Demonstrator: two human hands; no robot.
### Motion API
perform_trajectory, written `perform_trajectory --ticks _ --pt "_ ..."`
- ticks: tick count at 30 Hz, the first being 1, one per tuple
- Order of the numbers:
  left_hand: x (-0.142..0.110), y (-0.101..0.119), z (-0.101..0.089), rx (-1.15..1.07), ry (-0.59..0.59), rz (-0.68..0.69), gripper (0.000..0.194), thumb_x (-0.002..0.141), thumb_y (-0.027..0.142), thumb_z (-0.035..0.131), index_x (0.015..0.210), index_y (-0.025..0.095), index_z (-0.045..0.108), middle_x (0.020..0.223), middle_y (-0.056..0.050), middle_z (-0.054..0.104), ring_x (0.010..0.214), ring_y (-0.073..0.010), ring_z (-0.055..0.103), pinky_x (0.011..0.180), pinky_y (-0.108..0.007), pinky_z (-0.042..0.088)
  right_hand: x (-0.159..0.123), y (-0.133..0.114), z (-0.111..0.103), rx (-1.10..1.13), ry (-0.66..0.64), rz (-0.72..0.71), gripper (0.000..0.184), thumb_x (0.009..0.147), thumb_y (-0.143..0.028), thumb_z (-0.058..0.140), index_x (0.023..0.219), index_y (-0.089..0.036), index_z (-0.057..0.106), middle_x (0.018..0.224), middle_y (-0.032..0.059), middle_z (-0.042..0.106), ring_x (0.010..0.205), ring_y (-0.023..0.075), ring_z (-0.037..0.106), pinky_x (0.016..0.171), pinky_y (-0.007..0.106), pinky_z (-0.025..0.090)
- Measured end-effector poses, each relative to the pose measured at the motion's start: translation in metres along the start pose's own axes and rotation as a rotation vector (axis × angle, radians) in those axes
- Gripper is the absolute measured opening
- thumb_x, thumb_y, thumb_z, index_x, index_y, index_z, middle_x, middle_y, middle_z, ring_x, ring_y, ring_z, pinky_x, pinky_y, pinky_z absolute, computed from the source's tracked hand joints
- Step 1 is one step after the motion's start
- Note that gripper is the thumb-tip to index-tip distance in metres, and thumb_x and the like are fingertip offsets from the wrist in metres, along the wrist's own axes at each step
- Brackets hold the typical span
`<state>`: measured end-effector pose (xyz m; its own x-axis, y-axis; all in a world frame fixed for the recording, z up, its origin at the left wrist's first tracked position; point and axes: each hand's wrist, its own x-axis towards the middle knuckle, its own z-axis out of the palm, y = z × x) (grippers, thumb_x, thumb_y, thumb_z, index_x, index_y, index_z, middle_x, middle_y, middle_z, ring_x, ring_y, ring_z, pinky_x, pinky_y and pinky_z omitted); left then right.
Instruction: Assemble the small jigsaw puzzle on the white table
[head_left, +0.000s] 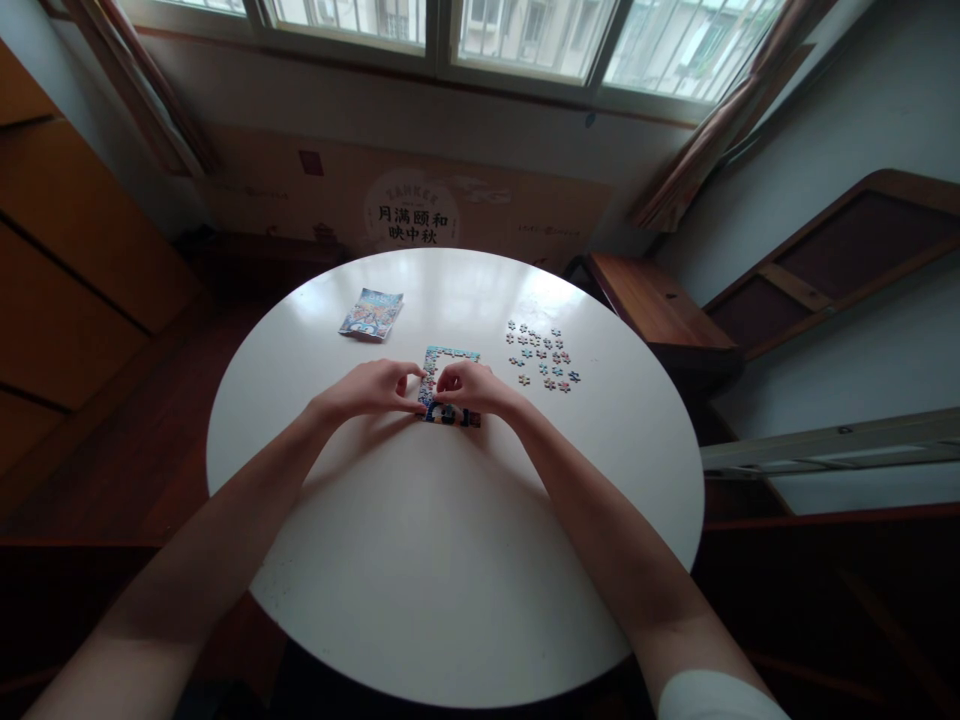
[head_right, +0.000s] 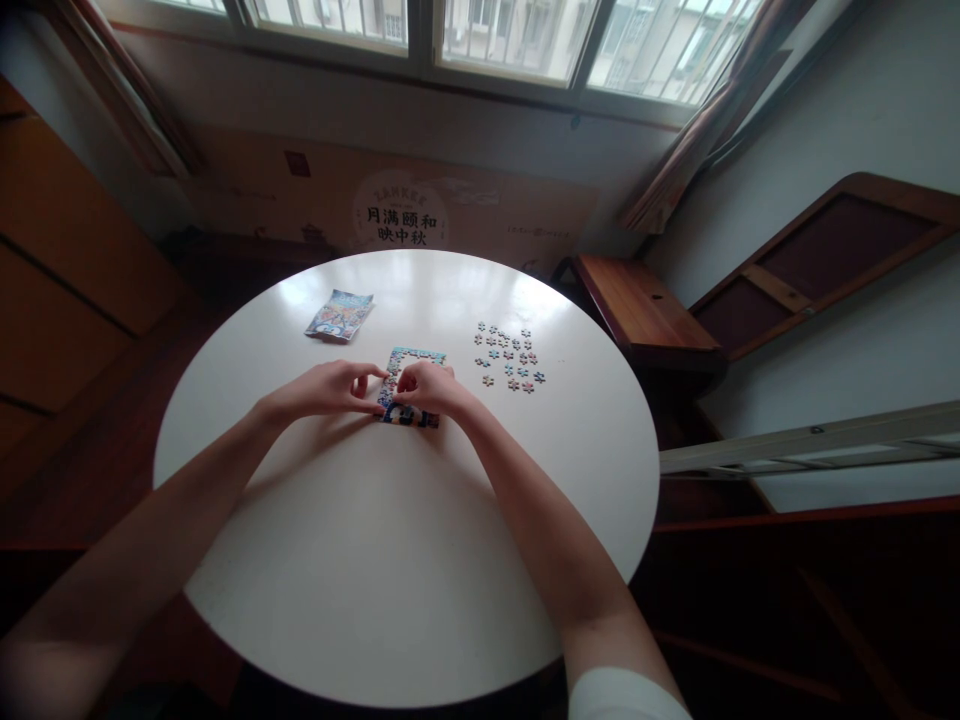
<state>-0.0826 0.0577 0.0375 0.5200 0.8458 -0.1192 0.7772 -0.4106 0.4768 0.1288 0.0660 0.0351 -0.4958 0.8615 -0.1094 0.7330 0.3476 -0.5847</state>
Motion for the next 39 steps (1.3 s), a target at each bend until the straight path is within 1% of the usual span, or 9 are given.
perform_trajectory --ticks 6,12,18,21,26,30,33,36,39 --pt "0.001 -0.002 0.001 0.003 0.0 0.002 0.066 0.069 0.064 0.067 0.121 0.023 0.062 0.08 -0.002 0.069 0.07 -0.0175 0.061 0.059 -0.024 0.033 0.001 0.0 0.001 0.02 0.012 0.028 0.007 0.078 -0.024 0.069 0.079 -0.017 0.068 0.082 0.0013 0.071 0.08 0.0142 0.06 0.074 0.027 0.036" --pt "0.001 -0.001 0.001 0.012 0.002 0.008 0.064 0.069 0.063 0.067 0.119 0.023 0.063 0.079 -0.001 0.069 0.07 -0.0175 0.061 0.058 -0.024 0.032 0.001 -0.003 0.002 -0.026 0.025 0.061 0.006 0.08 -0.024 0.067 0.079 -0.018 0.07 0.08 0.0006 0.071 0.08 0.0152 0.061 0.078 0.03 0.034" --pt "0.001 -0.001 0.0 0.016 0.0 0.004 0.064 0.069 0.064 0.067 0.119 0.024 0.063 0.079 -0.001 0.069 0.071 -0.0178 0.061 0.058 -0.024 0.032 0.002 -0.004 0.003 -0.054 0.038 0.061 0.007 0.079 -0.024 0.067 0.081 -0.019 0.071 0.08 0.0008 0.071 0.078 0.0152 0.061 0.077 0.03 0.036" --pt "0.001 0.0 0.0 0.012 0.003 0.003 0.066 0.069 0.065 0.066 0.12 0.024 0.063 0.079 -0.001 0.069 0.071 -0.0179 0.062 0.058 -0.024 0.032 0.001 -0.002 -0.001 -0.035 0.037 0.05 0.008 0.08 -0.023 0.065 0.081 -0.019 0.072 0.081 0.0016 0.072 0.078 0.0155 0.061 0.077 0.029 0.038" --pt "0.0 0.0 0.001 0.0 0.001 0.0 0.067 0.068 0.065 0.066 0.12 0.023 0.062 0.08 -0.001 0.069 0.07 -0.0175 0.062 0.058 -0.023 0.032 -0.001 0.005 -0.013 0.001 0.068 0.053 0.011 0.081 -0.023 0.064 0.082 -0.018 0.073 0.083 0.0038 0.072 0.076 0.0159 0.062 0.07 0.028 0.041" --pt "0.0 -0.001 0.001 -0.009 -0.005 -0.016 0.067 0.068 0.064 0.067 0.121 0.023 0.062 0.08 -0.001 0.07 0.069 -0.0173 0.061 0.058 -0.024 0.033 0.0 0.015 -0.022 -0.019 0.084 0.068 0.01 0.08 -0.023 0.065 0.081 -0.018 0.074 0.082 0.0052 0.072 0.075 0.0169 0.062 0.07 0.029 0.042" --pt "0.0 -0.001 0.001 -0.014 0.0 -0.019 0.066 0.068 0.064 0.067 0.12 0.023 0.062 0.08 -0.001 0.069 0.069 -0.0174 0.061 0.058 -0.024 0.033 0.0 0.028 -0.027 -0.093 0.168 0.084 0.012 0.082 -0.024 0.064 0.079 -0.018 0.073 0.081 0.0056 0.071 0.074 0.0174 0.061 0.072 0.03 0.041" --pt "0.0 -0.001 0.001 -0.02 -0.004 -0.018 0.067 0.067 0.065 0.068 0.12 0.023 0.062 0.081 -0.002 0.07 0.069 -0.0176 0.061 0.058 -0.024 0.033 0.0 0.044 -0.028 -0.154 0.347 0.103 0.015 0.084 -0.027 0.061 0.079 -0.016 0.072 0.079 0.0065 0.07 0.073 0.0177 0.059 0.072 0.03 0.04" --pt "0.0 -0.001 0.001 -0.021 -0.007 -0.02 0.068 0.067 0.065 0.067 0.121 0.023 0.062 0.082 -0.002 0.07 0.069 -0.018 0.062 0.058 -0.025 0.033 0.002 0.057 -0.019 -0.148 0.502 0.111 0.019 0.087 -0.027 0.056 0.083 -0.016 0.071 0.077 0.0065 0.068 0.071 0.0172 0.058 0.069 0.029 0.04"
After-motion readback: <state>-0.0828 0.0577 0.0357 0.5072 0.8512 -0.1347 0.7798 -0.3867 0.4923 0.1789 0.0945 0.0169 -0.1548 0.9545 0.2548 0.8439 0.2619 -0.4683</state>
